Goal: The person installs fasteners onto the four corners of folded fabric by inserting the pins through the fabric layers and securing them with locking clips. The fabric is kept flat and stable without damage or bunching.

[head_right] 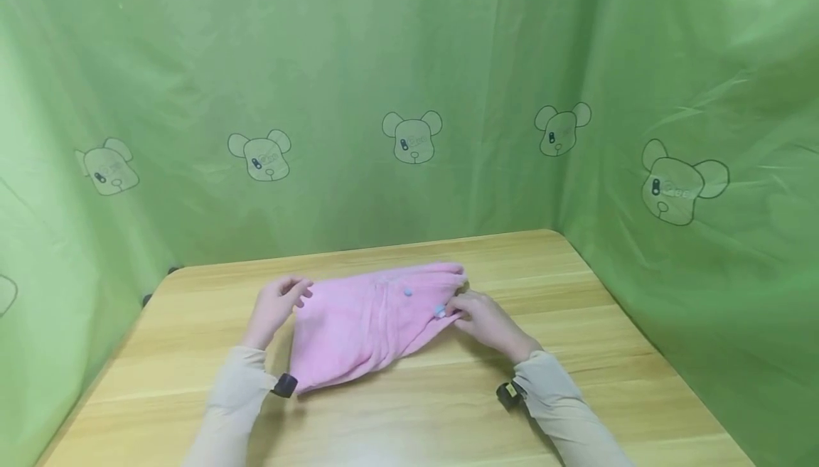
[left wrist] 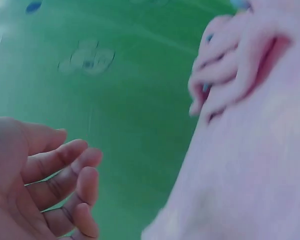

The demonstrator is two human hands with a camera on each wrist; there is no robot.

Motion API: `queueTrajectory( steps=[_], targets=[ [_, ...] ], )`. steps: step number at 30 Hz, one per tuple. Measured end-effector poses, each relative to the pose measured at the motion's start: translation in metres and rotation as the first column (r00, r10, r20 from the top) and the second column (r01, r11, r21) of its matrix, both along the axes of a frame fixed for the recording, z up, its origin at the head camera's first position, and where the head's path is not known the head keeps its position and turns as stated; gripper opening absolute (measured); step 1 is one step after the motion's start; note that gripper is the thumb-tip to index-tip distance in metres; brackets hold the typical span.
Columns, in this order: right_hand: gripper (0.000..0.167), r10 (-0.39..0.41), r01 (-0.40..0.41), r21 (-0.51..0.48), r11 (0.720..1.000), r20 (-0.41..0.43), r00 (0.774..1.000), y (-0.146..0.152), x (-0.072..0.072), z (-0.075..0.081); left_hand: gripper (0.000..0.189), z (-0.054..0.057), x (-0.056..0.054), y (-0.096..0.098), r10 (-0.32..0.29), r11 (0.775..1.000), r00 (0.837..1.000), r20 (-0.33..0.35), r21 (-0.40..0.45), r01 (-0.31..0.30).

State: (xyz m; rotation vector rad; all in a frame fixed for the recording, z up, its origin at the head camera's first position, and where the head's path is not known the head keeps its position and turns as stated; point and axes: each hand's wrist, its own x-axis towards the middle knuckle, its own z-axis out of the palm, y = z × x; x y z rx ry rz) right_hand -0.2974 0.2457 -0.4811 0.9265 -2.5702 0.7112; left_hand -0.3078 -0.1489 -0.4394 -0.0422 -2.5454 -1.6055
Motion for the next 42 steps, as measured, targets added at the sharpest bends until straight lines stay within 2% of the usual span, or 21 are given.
queueTrajectory(
  steps=[5,10,13,15,18,19,22,25,27,29,33,36,37,38,42],
  targets=[
    [0.019,0.021,-0.022,0.024,0.999,0.066,0.998,0.002,0.000,0.003,0.034,-0.017,-0.005,-0.023,-0.002,0.998,0.991,0.135,0.061,-0.006],
    [0.019,0.020,-0.025,0.044,0.999,0.115,0.993,0.004,0.001,0.004,0.041,-0.030,-0.004,-0.033,-0.017,0.994,0.953,0.303,0.104,-0.015],
    [0.020,0.016,-0.023,0.047,0.999,0.150,0.989,0.004,0.001,0.005,0.044,-0.034,-0.003,-0.032,-0.018,0.995,0.935,0.354,0.100,-0.019],
    [0.020,0.008,-0.016,0.048,0.999,0.172,0.985,0.004,0.001,0.005,0.042,-0.037,-0.004,-0.030,-0.024,0.997,0.932,0.362,0.082,-0.006],
    [0.021,-0.001,-0.009,0.053,0.999,0.199,0.980,0.004,0.002,0.005,0.035,-0.042,-0.005,-0.028,-0.050,0.998,0.936,0.350,0.055,0.033],
    [0.021,0.002,-0.014,0.056,0.998,0.205,0.979,0.005,0.002,0.006,0.032,-0.043,-0.006,-0.028,-0.075,0.996,0.941,0.330,0.060,0.059],
    [0.019,0.022,-0.038,0.066,0.997,0.225,0.974,0.006,0.002,0.007,0.029,-0.046,-0.006,-0.028,-0.086,0.996,0.944,0.317,0.061,0.070],
    [0.017,0.046,-0.071,0.085,0.994,0.265,0.963,0.008,0.003,0.008,0.033,-0.049,-0.008,-0.029,-0.075,0.995,0.938,0.338,0.094,0.045],
    [0.015,0.054,-0.090,0.100,0.991,0.313,0.948,0.011,0.004,0.010,0.036,-0.051,-0.008,-0.028,-0.045,0.995,0.929,0.368,0.096,0.011],
    [0.013,0.071,-0.118,0.104,0.987,0.373,0.925,0.013,0.004,0.015,0.037,-0.053,-0.010,-0.030,-0.046,0.993,0.929,0.367,0.117,0.002],
    [0.013,0.091,-0.141,0.076,0.987,0.457,0.885,0.019,0.005,0.027,0.038,-0.054,-0.011,-0.035,-0.101,0.985,0.938,0.331,0.169,0.047],
    [0.021,0.086,-0.110,0.026,0.994,0.462,0.883,0.019,0.003,0.042,0.037,-0.054,-0.011,-0.034,-0.107,0.983,0.937,0.331,0.175,0.051],
    [0.024,0.083,-0.094,0.001,0.996,0.455,0.886,0.017,0.002,0.047,0.037,-0.053,-0.010,-0.034,-0.101,0.984,0.936,0.338,0.173,0.043],
    [0.027,0.080,-0.078,-0.021,0.997,0.442,0.893,0.015,-0.001,0.052,0.037,-0.051,-0.010,-0.032,-0.068,0.989,0.930,0.361,0.150,0.014],
    [0.041,0.099,-0.057,-0.111,0.992,0.429,0.898,-0.003,-0.022,0.071,0.036,-0.052,-0.009,-0.032,-0.046,0.990,0.927,0.372,0.143,-0.008]
  ],
)
